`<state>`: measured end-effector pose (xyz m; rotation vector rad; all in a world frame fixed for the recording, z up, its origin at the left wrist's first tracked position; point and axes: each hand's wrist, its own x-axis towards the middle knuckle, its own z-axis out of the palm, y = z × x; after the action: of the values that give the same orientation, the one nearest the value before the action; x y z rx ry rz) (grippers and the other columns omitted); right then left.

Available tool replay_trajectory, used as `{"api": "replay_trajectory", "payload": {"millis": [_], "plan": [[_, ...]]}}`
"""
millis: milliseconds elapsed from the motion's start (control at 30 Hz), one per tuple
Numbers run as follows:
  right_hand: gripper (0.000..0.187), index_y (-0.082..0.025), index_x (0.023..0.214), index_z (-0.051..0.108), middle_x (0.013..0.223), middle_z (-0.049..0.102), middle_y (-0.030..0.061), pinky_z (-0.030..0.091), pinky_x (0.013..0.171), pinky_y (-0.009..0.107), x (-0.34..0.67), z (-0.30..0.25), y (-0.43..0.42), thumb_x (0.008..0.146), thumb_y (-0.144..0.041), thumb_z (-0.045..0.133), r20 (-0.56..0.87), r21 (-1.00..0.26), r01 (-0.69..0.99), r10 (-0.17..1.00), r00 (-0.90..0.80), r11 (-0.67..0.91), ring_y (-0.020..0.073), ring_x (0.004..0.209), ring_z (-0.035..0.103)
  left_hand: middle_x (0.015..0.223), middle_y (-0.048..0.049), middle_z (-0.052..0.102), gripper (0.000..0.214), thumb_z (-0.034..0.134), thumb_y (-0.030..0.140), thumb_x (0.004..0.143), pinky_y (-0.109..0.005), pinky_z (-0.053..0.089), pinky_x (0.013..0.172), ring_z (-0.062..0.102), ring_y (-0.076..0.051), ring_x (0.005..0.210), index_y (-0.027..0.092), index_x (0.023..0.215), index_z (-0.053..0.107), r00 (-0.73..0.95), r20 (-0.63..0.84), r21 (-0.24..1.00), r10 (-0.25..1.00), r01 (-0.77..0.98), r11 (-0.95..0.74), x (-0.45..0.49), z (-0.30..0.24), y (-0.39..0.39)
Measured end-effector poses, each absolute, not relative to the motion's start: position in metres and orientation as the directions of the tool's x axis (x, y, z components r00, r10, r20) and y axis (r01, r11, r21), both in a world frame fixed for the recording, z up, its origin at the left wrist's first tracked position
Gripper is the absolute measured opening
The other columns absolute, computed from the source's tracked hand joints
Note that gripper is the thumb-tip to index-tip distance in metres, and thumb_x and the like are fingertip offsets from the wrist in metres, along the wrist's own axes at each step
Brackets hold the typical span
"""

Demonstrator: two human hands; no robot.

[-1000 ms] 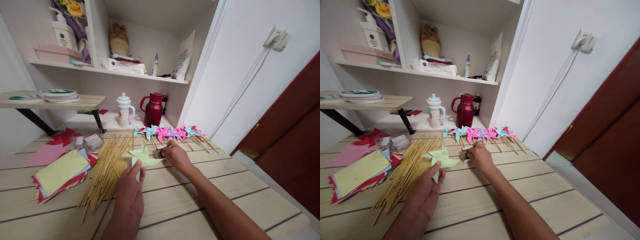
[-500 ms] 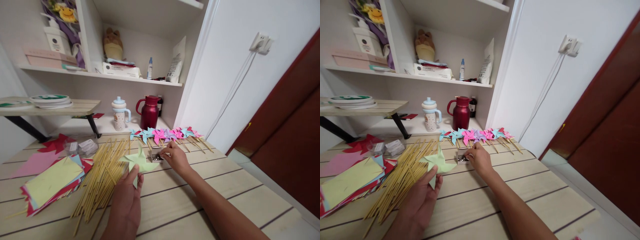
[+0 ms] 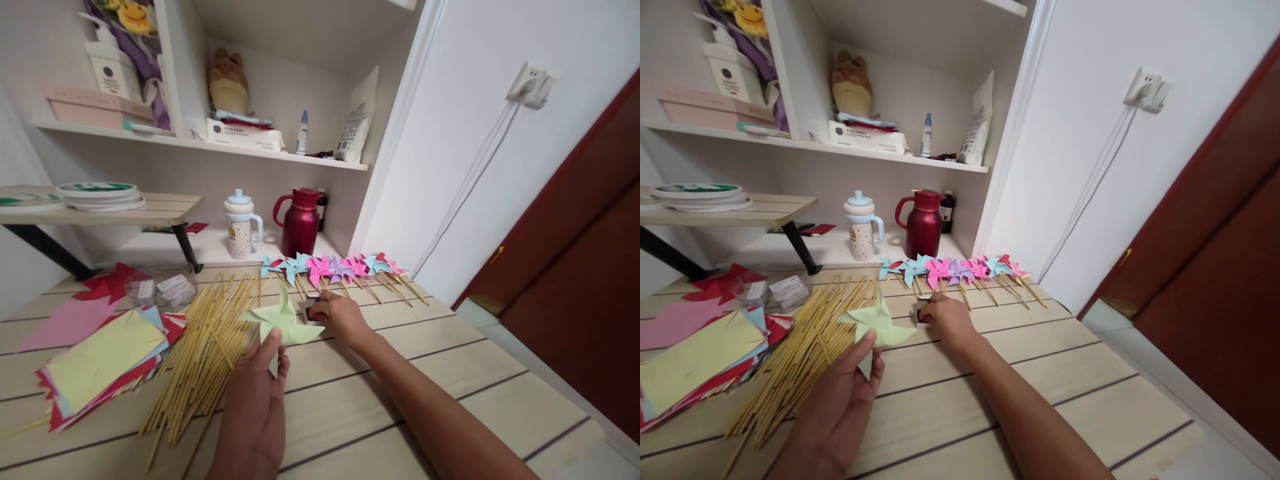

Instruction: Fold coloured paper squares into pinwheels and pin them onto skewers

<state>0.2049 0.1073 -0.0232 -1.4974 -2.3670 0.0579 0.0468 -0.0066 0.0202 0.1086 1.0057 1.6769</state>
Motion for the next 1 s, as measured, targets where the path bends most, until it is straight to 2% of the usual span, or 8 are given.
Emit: {"api": "replay_trajectory", "payload": {"millis": [133,400,533,733,1000], "plan": [[0.019,-0.026,0.082,0.075,0.09,0.067,0.0026,0.031,0.056,0.025,0.203,-0.022,0.107,0.085,-0.02,0.058,0.258,-0.242,0.87,0.893,-0.37,0.43,0.0171,0.077,0.061,0.097,-0.0007,0.068,0.021,0.066,0.0,0.079,-0.016,0.05,0.057,0.06,-0.006,0.074,0.02,0.086,0.068,-0.382,-0.404,0.659,0.831,-0.752,-0.025,0.046,0.018,-0.005],[0.018,-0.021,0.087,0.073,0.089,0.069,0.0025,0.042,0.07,0.022,0.208,-0.022,0.113,0.089,-0.018,0.056,0.298,-0.386,0.84,0.913,-0.279,0.382,0.0143,0.082,0.063,0.1,-0.0001,0.068,0.023,0.069,0.002,0.076,-0.015,0.051,0.058,0.061,-0.008,0.079,0.022,0.087,0.069,-0.4,-0.37,0.696,0.839,-0.718,-0.035,0.041,0.003,0.002],[0.02,-0.02,0.086,0.073,0.086,0.07,0.0023,0.043,0.068,0.021,0.213,-0.021,0.114,0.091,-0.02,0.054,0.287,-0.409,0.839,0.924,-0.253,0.358,0.0142,0.079,0.064,0.097,-0.0008,0.068,0.018,0.067,0.003,0.078,-0.014,0.05,0.055,0.061,-0.007,0.075,0.02,0.082,0.069,-0.433,-0.376,0.724,0.82,-0.689,-0.031,0.04,0.005,0.002],[0.02,-0.023,0.088,0.074,0.092,0.068,0.0037,0.036,0.062,0.024,0.216,-0.014,0.105,0.089,-0.022,0.055,0.297,-0.315,0.904,0.935,-0.195,0.289,0.0162,0.079,0.062,0.095,-0.0014,0.068,0.016,0.07,0.005,0.075,-0.015,0.05,0.051,0.06,-0.008,0.069,0.019,0.082,0.07,-0.45,-0.384,0.756,0.806,-0.655,-0.005,0.039,0.007,0.002],[0.019,-0.029,0.088,0.076,0.095,0.066,0.0017,0.032,0.058,0.024,0.215,-0.014,0.103,0.086,-0.024,0.058,0.239,-0.165,0.936,0.934,-0.267,0.31,0.0161,0.082,0.062,0.093,0.0006,0.068,0.018,0.071,0.005,0.072,-0.017,0.05,0.054,0.06,-0.009,0.071,0.021,0.081,0.067,-0.481,-0.362,0.764,0.799,-0.644,-0.042,0.039,0.006,0.004]]}}
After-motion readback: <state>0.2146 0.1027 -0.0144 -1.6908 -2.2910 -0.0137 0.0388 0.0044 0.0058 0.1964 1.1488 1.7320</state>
